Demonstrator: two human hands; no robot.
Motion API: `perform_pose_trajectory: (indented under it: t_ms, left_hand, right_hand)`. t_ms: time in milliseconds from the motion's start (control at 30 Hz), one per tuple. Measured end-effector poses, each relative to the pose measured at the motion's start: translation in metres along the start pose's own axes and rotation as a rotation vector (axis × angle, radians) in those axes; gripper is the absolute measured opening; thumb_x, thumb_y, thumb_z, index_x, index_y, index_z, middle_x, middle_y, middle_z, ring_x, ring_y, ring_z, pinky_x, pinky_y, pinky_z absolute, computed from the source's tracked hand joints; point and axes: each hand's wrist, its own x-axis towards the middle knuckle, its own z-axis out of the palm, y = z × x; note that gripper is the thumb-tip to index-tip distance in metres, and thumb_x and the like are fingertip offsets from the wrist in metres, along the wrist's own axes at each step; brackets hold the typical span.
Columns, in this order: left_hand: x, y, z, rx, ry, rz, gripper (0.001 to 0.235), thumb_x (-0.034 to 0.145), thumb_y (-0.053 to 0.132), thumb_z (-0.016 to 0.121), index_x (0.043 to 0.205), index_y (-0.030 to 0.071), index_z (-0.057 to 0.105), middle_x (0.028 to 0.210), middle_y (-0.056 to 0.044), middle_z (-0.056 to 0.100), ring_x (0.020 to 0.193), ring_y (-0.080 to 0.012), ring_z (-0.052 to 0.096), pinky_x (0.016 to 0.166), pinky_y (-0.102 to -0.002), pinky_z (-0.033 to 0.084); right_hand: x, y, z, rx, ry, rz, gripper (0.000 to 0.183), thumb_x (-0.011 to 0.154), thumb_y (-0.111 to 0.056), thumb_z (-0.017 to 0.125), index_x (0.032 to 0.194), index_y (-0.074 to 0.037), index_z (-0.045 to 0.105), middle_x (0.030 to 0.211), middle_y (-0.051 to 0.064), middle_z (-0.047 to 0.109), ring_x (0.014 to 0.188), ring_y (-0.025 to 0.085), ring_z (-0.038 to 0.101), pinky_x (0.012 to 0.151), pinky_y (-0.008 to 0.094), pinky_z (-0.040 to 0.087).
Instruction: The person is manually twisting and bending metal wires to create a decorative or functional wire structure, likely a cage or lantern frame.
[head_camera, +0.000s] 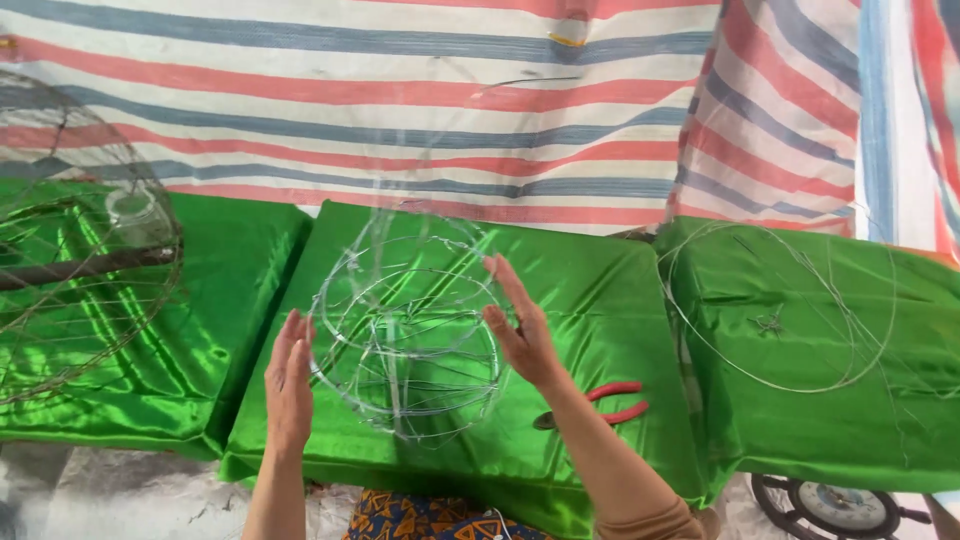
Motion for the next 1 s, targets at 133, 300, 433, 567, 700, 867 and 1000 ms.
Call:
perform_pose_trajectory:
  t_ms: [133,300,433,567,700,867,1000]
  left_hand:
    - [0.012,0.038,-0.019,0.201,0.088,0.393,0.051,0.098,0.004,0.059,0.146,-0.008,0.047,0.143,-0.024,0.056,0.136,-0.0332,0.053,0.118,-0.049,0.039]
    - [0.054,0.091,-0.028,0.339,-0.074,0.798,0.036,0.094,0.014,0.067,0.127,-0.001,0.070,0.127,-0.020,0.069,0.122,-0.0395,0.065,0.107,-0.051,0.050]
    - [0.079,0.109,-0.010,0.297,-0.226,0.863,0.034,0.091,0.011,0.070,0.123,-0.001,0.072,0.123,-0.020,0.071,0.114,-0.0396,0.069,0.102,-0.051,0.054]
    - [0.088,0.114,0.013,0.245,-0.364,0.868,0.037,0.089,0.006,0.072,0.126,0.001,0.070,0.122,-0.019,0.071,0.113,-0.0387,0.070,0.099,-0.051,0.055]
    - [0.092,0.120,0.026,0.223,-0.451,0.868,0.040,0.091,-0.005,0.064,0.131,-0.001,0.066,0.122,-0.022,0.070,0.111,-0.0438,0.069,0.093,-0.051,0.056]
    - [0.085,0.118,0.029,0.248,-0.456,0.821,0.042,0.088,-0.003,0.071,0.130,0.001,0.066,0.115,-0.021,0.071,0.103,-0.0421,0.071,0.088,-0.052,0.057]
    - [0.070,0.113,0.042,0.248,-0.476,0.741,0.045,0.087,-0.004,0.071,0.131,0.000,0.064,0.101,-0.020,0.074,0.092,-0.0400,0.075,0.082,-0.051,0.059]
  right_hand:
    - [0.005,0.001,-0.002,-0.066,0.036,0.020,0.070,0.098,-0.024,0.062,0.159,-0.009,0.031,0.163,0.015,0.040,0.151,0.036,0.039,0.125,0.052,0.030]
    - [0.016,0.004,0.004,0.029,0.102,0.120,0.069,0.097,-0.019,0.059,0.161,-0.015,0.033,0.159,0.018,0.043,0.146,0.044,0.037,0.114,0.074,0.026]
    - [0.012,0.013,0.003,0.031,0.145,0.112,0.068,0.099,-0.025,0.056,0.161,-0.012,0.033,0.159,0.020,0.044,0.148,0.047,0.032,0.110,0.079,0.021]
    - [0.014,0.012,-0.001,0.013,0.158,0.132,0.069,0.098,-0.026,0.055,0.161,-0.009,0.033,0.156,0.023,0.047,0.146,0.045,0.037,0.110,0.075,0.025]
    - [0.018,0.006,0.000,0.072,0.149,0.141,0.075,0.097,-0.033,0.057,0.162,-0.007,0.032,0.155,0.024,0.048,0.148,0.040,0.037,0.113,0.069,0.025]
    - [0.020,0.008,-0.004,0.100,0.153,0.129,0.075,0.097,-0.036,0.058,0.160,-0.004,0.033,0.153,0.026,0.049,0.146,0.039,0.039,0.113,0.065,0.027]
    - [0.015,0.023,-0.012,0.159,0.172,0.111,0.075,0.095,-0.032,0.060,0.159,-0.004,0.035,0.151,0.023,0.052,0.143,0.033,0.045,0.113,0.055,0.032]
